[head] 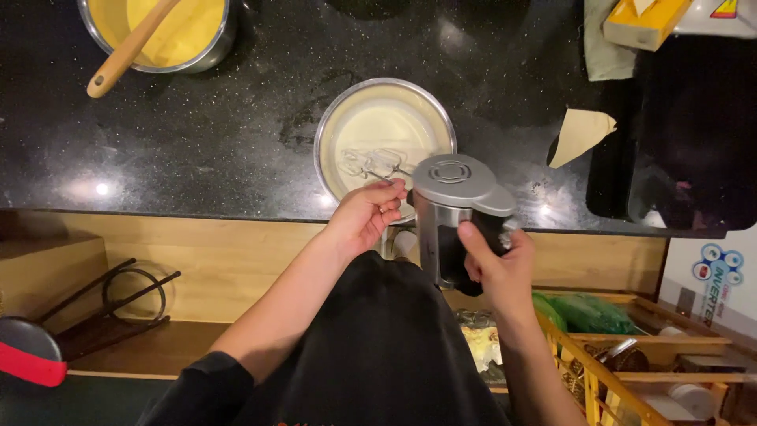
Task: Using a hand mixer to blend and homogenize batter in a metal bowl on a kitchen counter.
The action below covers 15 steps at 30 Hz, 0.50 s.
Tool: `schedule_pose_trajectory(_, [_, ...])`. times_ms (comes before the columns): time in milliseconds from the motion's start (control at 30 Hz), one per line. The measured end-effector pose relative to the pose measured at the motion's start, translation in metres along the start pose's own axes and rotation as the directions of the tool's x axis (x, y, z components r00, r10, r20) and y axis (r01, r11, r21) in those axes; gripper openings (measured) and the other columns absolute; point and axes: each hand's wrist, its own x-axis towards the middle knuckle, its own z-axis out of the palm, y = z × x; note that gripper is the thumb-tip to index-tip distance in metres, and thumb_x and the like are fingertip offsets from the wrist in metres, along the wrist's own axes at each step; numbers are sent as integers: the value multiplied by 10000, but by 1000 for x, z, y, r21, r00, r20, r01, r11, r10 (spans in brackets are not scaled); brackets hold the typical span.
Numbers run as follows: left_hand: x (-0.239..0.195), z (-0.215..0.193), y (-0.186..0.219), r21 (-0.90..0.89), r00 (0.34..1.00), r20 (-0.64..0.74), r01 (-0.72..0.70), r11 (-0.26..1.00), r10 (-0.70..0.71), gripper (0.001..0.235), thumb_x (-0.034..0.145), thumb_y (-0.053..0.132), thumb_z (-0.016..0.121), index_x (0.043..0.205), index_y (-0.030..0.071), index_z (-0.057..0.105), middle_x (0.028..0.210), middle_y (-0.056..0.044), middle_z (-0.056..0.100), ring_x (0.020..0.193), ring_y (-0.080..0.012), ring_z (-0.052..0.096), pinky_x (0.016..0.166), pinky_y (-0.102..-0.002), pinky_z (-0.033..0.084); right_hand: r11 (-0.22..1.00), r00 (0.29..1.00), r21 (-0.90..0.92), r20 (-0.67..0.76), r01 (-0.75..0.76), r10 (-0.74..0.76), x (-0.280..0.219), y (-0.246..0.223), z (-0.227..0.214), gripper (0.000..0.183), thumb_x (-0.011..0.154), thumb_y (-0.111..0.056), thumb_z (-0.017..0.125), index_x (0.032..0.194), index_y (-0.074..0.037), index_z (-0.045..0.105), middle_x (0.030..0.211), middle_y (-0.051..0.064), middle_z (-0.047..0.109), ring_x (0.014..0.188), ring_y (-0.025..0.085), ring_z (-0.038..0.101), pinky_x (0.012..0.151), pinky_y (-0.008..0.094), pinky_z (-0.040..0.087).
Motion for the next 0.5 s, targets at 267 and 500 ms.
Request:
schedule_pose_trajectory(267, [-18,18,2,33,1000,23,-2,999,1,300,1000,99,911,1239,-9,767,969,-113,822,724,-69,691,670,-248,702,986,999,166,-45,-16,24,5,12,-9,407,1115,-171,826,798,-52,599,510,47,425,297,168,452,334,329,419])
schedule_pose_trajectory(500, [-2,10,0,79,989,128,68,995,-78,228,1032,104,897,1220,43,782,875,8,717,696,-31,541,669,-176,569,998,988,51,-151,-30,37,-12,20,6,432,1020,-179,936,761,-42,619,490,73,494,316,173,532,321,309,410])
